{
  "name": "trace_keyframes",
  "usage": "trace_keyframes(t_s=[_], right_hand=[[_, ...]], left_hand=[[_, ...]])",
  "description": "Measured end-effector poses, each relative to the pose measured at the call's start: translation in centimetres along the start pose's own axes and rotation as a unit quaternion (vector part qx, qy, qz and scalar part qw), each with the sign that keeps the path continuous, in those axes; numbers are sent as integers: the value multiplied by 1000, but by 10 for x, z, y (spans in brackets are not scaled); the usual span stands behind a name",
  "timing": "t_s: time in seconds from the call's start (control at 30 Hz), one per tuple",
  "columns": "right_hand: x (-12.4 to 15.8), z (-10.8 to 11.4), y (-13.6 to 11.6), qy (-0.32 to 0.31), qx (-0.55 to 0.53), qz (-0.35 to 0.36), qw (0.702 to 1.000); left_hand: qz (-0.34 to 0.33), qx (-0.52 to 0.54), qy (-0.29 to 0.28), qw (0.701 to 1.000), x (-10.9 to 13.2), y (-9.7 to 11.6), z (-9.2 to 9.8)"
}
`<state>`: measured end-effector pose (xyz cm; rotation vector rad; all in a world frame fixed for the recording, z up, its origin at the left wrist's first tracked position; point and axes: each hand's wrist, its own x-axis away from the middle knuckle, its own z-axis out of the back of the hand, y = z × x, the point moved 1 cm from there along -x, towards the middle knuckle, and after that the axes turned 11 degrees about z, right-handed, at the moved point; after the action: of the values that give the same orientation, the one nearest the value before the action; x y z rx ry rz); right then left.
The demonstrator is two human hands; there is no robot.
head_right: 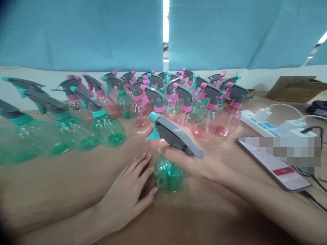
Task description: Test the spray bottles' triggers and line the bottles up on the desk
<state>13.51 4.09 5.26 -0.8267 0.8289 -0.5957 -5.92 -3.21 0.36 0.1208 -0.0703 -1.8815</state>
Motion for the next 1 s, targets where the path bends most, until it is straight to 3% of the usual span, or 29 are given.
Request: trace_keyframes(t_s=[0.2, 0.5, 1.0], right_hand=[[1, -4, 1, -13, -55, -38, 998], [-8, -5, -5, -17, -81, 68, 994], [-10, -5, -9, -20, -74, 57, 995]], left_hand=[[-4, -4, 6, 1000, 0, 0, 0], [-6, -5, 10, 1000, 0, 0, 0], [-10, 14, 21, 1000, 1, -1, -1]])
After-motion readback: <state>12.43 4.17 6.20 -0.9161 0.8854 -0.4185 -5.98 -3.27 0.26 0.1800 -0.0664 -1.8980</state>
